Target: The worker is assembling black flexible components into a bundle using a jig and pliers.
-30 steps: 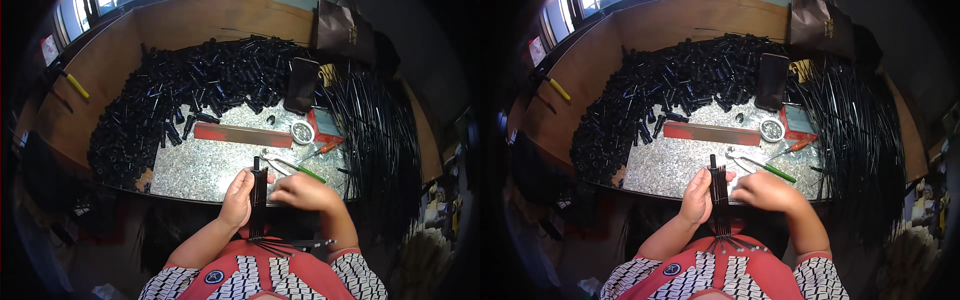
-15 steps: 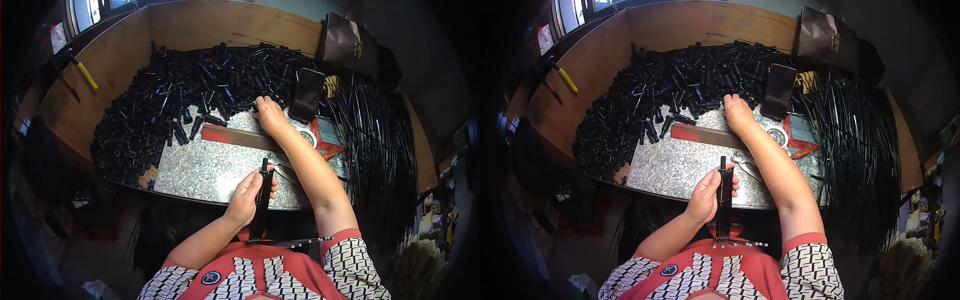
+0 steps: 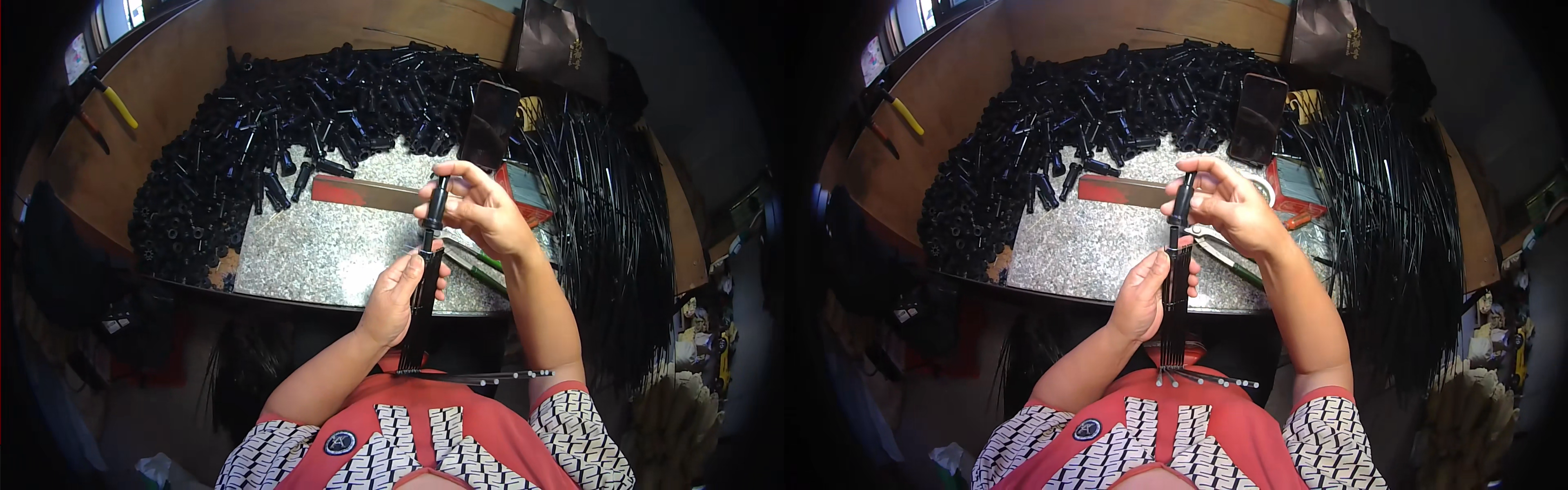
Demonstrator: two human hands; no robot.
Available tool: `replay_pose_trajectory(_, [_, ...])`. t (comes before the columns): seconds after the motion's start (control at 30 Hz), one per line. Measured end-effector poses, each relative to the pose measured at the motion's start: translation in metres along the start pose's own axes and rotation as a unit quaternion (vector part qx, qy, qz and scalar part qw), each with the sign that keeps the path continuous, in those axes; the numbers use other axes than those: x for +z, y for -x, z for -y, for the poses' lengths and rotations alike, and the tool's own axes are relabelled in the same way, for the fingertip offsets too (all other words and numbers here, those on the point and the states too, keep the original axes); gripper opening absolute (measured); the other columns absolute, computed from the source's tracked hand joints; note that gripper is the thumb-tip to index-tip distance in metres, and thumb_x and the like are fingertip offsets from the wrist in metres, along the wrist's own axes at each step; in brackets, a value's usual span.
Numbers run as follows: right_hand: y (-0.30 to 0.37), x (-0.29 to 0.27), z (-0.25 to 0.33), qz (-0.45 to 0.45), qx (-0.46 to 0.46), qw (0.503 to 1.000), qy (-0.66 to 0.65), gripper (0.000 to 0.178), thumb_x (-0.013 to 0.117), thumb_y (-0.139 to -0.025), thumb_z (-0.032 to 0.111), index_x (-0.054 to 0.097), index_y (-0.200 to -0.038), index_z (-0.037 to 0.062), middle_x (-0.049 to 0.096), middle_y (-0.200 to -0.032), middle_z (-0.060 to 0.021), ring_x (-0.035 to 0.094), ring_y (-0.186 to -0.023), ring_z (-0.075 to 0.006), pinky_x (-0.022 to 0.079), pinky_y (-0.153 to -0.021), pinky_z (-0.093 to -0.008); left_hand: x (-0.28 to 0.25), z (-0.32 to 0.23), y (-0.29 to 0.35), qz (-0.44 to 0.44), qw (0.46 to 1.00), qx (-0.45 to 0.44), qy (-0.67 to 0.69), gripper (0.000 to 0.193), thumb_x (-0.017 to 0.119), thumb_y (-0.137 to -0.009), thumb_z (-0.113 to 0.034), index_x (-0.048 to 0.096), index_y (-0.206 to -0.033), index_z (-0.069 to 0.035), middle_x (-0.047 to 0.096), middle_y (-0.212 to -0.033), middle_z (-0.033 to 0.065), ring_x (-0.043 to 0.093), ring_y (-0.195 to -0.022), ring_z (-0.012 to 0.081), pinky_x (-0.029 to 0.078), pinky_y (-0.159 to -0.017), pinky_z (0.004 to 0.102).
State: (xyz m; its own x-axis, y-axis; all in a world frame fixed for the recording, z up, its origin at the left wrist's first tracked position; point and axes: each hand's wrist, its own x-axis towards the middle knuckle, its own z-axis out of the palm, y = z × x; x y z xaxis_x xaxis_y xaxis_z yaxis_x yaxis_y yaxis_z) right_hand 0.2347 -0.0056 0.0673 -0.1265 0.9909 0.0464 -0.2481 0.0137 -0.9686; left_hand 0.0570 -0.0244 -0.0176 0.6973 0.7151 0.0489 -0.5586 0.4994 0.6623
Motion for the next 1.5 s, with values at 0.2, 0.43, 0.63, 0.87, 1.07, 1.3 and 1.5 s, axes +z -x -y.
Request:
replay_pose_trajectory(0.2, [0.019, 0.019, -0.001, 0.012, -0.033, 0.998, 0.06, 0.033, 0.059, -0.09, 0.004, 0.044, -0.119, 0.0044, 0.059, -0.113, -0.0161, 0.063, -0.103, -0.0246, 0.052, -0.085, -0.0336, 0.005, 0.004, 0.004, -0.014, 1.0, 0.005, -0.022, 0.038, 0.041, -0.103, -0.032, 0.053, -0.118, 0.001, 0.06, -0.099, 0.0067, 0.057, -0.087, 0.0114, 0.05, -0.077, 0.0266])
replay_pose_trajectory(0.43, [0.026, 0.031, 0.006, -0.036, -0.071, 0.954, 0.29, 0.03, 0.06, -0.089, 0.001, 0.047, -0.116, 0.0031, 0.058, -0.101, -0.0079, 0.057, -0.093, -0.012, 0.048, -0.082, -0.0263, 0.013, 0.004, 0.008, -0.014, 0.997, 0.031, -0.072, 0.038, 0.039, -0.103, -0.034, 0.055, -0.109, 0.0, 0.06, -0.098, 0.0062, 0.057, -0.086, 0.0115, 0.049, -0.077, 0.0272])
replay_pose_trajectory(0.63, [0.028, 0.041, 0.022, -0.022, -0.071, 0.891, 0.449, 0.029, 0.062, -0.087, -0.001, 0.051, -0.114, 0.0009, 0.057, -0.095, -0.0064, 0.056, -0.084, -0.0091, 0.049, -0.075, -0.0242, 0.013, 0.007, 0.006, -0.001, 0.994, 0.04, -0.101, 0.037, 0.041, -0.103, -0.032, 0.054, -0.112, 0.0, 0.061, -0.099, 0.0074, 0.059, -0.085, 0.0123, 0.05, -0.078, 0.0275])
replay_pose_trajectory(0.87, [0.017, 0.031, 0.01, 0.067, -0.186, 0.867, 0.457, 0.031, 0.065, -0.086, 0.0, 0.052, -0.114, 0.0008, 0.059, -0.096, -0.0076, 0.059, -0.086, -0.0103, 0.05, -0.076, -0.0249, 0.008, 0.006, 0.008, -0.004, 0.997, 0.039, -0.07, 0.04, 0.037, -0.103, -0.034, 0.056, -0.107, 0.0, 0.06, -0.094, 0.0049, 0.056, -0.082, 0.0107, 0.049, -0.075, 0.0268])
replay_pose_trajectory(1.07, [0.024, 0.032, 0.001, -0.062, -0.037, 0.965, 0.252, 0.043, 0.067, -0.085, 0.003, 0.048, -0.124, 0.0017, 0.061, -0.097, -0.0047, 0.059, -0.087, -0.01, 0.049, -0.077, -0.0239, 0.01, 0.004, 0.006, -0.028, 0.997, 0.025, -0.069, 0.04, 0.038, -0.103, -0.033, 0.055, -0.114, 0.001, 0.061, -0.097, 0.0068, 0.058, -0.084, 0.0114, 0.05, -0.076, 0.0264])
replay_pose_trajectory(1.3, [0.039, 0.03, -0.007, -0.1, -0.106, 0.929, 0.34, 0.055, 0.072, -0.08, 0.007, 0.05, -0.129, -0.0006, 0.061, -0.104, -0.0087, 0.058, -0.097, -0.0142, 0.048, -0.085, -0.0293, 0.008, 0.0, 0.007, -0.033, 0.998, 0.019, -0.04, 0.039, 0.039, -0.103, -0.031, 0.052, -0.122, 0.001, 0.062, -0.098, 0.0072, 0.059, -0.084, 0.0117, 0.051, -0.075, 0.0266])
replay_pose_trajectory(1.5, [0.052, 0.03, -0.009, -0.031, -0.087, 0.879, 0.469, 0.038, 0.077, -0.075, 0.016, 0.063, -0.105, -0.0017, 0.062, -0.101, -0.0116, 0.058, -0.095, -0.0214, 0.046, -0.086, -0.0333, 0.011, 0.0, 0.007, -0.02, 0.999, 0.032, -0.017, 0.035, 0.037, -0.104, -0.027, 0.052, -0.12, 0.0, 0.061, -0.094, 0.006, 0.06, -0.082, 0.0116, 0.052, -0.074, 0.0271])
